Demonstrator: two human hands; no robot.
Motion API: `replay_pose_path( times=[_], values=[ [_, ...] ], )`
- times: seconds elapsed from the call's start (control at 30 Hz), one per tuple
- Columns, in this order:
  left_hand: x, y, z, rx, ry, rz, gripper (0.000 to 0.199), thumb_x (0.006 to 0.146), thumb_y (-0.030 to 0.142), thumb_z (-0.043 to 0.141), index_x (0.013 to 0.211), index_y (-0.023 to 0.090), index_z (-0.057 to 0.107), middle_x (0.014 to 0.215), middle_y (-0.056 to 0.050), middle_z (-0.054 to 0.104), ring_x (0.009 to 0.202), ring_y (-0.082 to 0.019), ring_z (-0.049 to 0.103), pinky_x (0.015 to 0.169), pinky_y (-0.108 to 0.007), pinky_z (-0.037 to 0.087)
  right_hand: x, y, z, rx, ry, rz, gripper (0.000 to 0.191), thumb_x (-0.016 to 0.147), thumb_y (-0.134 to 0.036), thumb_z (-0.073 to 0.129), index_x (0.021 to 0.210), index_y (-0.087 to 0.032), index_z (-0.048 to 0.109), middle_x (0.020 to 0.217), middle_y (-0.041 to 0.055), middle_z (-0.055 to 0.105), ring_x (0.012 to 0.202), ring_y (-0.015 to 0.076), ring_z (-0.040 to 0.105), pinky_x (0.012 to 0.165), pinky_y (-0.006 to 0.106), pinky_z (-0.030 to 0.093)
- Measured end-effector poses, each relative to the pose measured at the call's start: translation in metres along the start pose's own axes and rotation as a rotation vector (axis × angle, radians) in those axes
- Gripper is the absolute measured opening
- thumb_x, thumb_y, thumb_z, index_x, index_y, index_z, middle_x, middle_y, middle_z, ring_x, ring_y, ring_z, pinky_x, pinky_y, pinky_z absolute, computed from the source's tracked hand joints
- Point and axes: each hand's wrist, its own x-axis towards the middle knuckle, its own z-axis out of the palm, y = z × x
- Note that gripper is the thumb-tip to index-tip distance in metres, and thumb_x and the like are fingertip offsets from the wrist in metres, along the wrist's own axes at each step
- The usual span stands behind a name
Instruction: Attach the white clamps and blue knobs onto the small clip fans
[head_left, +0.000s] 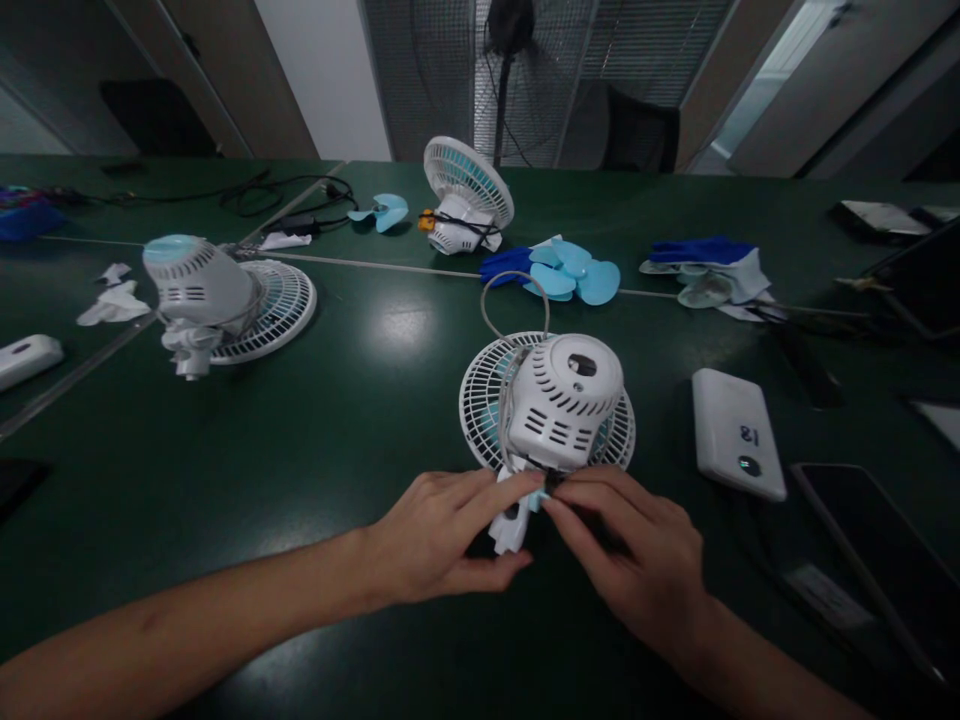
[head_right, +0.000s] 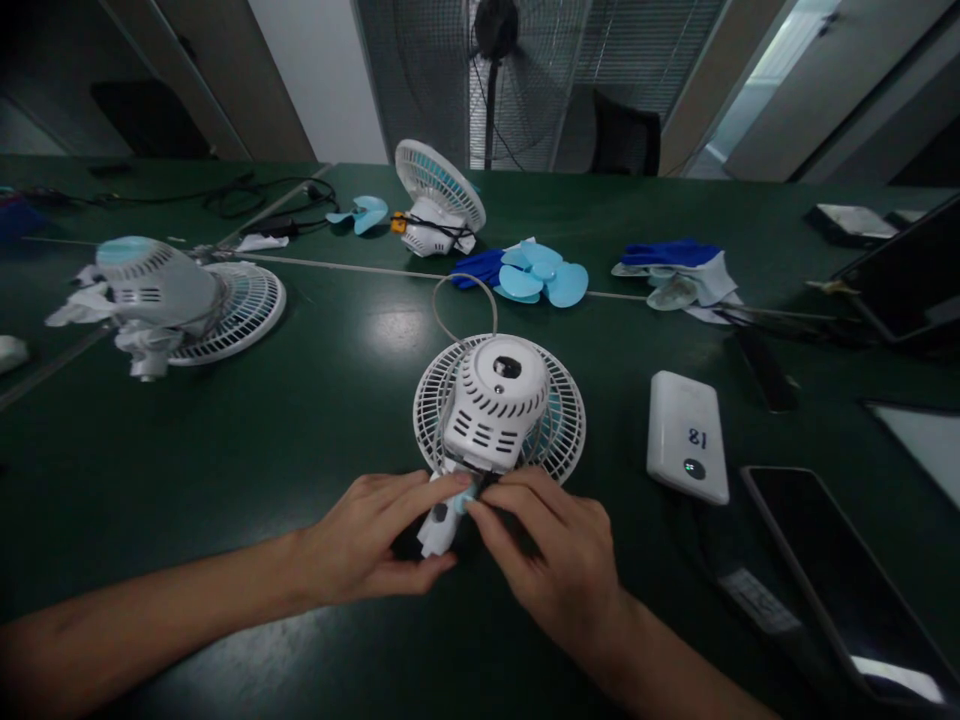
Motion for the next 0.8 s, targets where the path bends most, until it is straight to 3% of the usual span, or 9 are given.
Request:
replay_pose_path(
  times=[0.07,0.13,0.2,0.3,0.4,0.5,0.63,0.73,0.8],
  values=[
    [0.000,0.000,0.000,0.002,0.005,0.001,0.060,0.099,0.039,0.055,0.150,0.016,0.033,0.097,-0.007,0.068,0.074,-0.017,0.067,0.064,-0.030,0.060,0.003,-0.010,0.002,0.187,-0.102,0.205,0.028,0.100,-0.023,0.056,0.073,-0.021,0.064,0.065,-0.0031,0.065,0.050,0.0090,0.061,0.049,0.020,0.050],
    [0.001,0.000,0.000,-0.002,0.002,-0.002,0.060,0.098,0.039,0.056,0.149,0.016,0.034,0.098,-0.007,0.069,0.076,-0.018,0.067,0.065,-0.030,0.060,0.002,-0.013,0.002,0.207,-0.096,0.251,0.028,0.100,-0.024,0.056,0.074,-0.021,0.063,0.062,-0.0040,0.062,0.046,0.0086,0.057,0.046,0.021,0.048],
    [0.001,0.000,0.000,-0.007,-0.002,-0.004,0.061,0.098,0.040,0.057,0.149,0.016,0.035,0.099,-0.007,0.069,0.076,-0.018,0.067,0.066,-0.030,0.060,-0.002,-0.007,0.000,0.064,-0.003,0.128,0.008,0.095,-0.024,0.063,0.091,-0.020,0.068,0.072,-0.0019,0.068,0.053,0.0100,0.062,0.050,0.022,0.051],
    [0.001,0.000,-0.001,-0.016,-0.007,-0.008,0.062,0.098,0.039,0.058,0.149,0.015,0.034,0.099,-0.007,0.068,0.076,-0.018,0.067,0.065,-0.030,0.060,-0.008,0.010,-0.004,-0.167,0.033,-0.198,0.030,0.089,-0.020,0.071,0.118,-0.019,0.066,0.095,0.0045,0.076,0.073,0.0142,0.073,0.065,0.024,0.058],
    [0.001,0.000,-0.001,-0.004,-0.006,-0.004,0.062,0.098,0.038,0.057,0.150,0.015,0.033,0.098,-0.007,0.068,0.075,-0.018,0.066,0.065,-0.031,0.060,-0.009,0.018,-0.006,-0.224,0.007,-0.302,0.033,0.087,-0.016,0.073,0.120,-0.021,0.068,0.101,0.0040,0.078,0.083,0.0156,0.076,0.075,0.024,0.060],
    [0.000,0.000,-0.001,0.006,-0.012,-0.004,0.061,0.099,0.040,0.055,0.151,0.016,0.032,0.097,-0.006,0.068,0.076,-0.018,0.066,0.065,-0.030,0.061,-0.003,0.007,-0.004,-0.075,-0.007,-0.120,0.009,0.092,-0.017,0.066,0.097,-0.022,0.072,0.085,0.0003,0.078,0.070,0.0137,0.074,0.065,0.023,0.059],
    [-0.001,0.000,0.000,0.001,-0.005,-0.017,0.062,0.098,0.041,0.056,0.150,0.017,0.033,0.099,-0.007,0.069,0.076,-0.018,0.067,0.066,-0.030,0.061,0.003,-0.013,0.000,0.243,-0.156,0.290,0.035,0.103,-0.026,0.051,0.070,-0.021,0.062,0.054,-0.0060,0.060,0.039,0.0079,0.056,0.039,0.018,0.045],
    [-0.001,0.000,0.000,0.003,-0.011,-0.018,0.061,0.099,0.042,0.055,0.150,0.017,0.033,0.099,-0.007,0.069,0.077,-0.018,0.068,0.067,-0.030,0.061,0.000,-0.008,0.000,0.080,-0.001,0.111,0.014,0.097,-0.024,0.059,0.087,-0.020,0.067,0.071,-0.0010,0.070,0.052,0.0105,0.065,0.049,0.021,0.051],
    [-0.001,0.000,0.001,-0.004,-0.011,-0.022,0.061,0.099,0.042,0.055,0.151,0.017,0.032,0.098,-0.007,0.068,0.077,-0.018,0.067,0.068,-0.030,0.060,-0.004,0.004,-0.001,-0.125,0.029,-0.124,0.023,0.093,-0.021,0.067,0.116,-0.019,0.068,0.097,0.0055,0.077,0.069,0.0133,0.073,0.060,0.022,0.057]
  ],
)
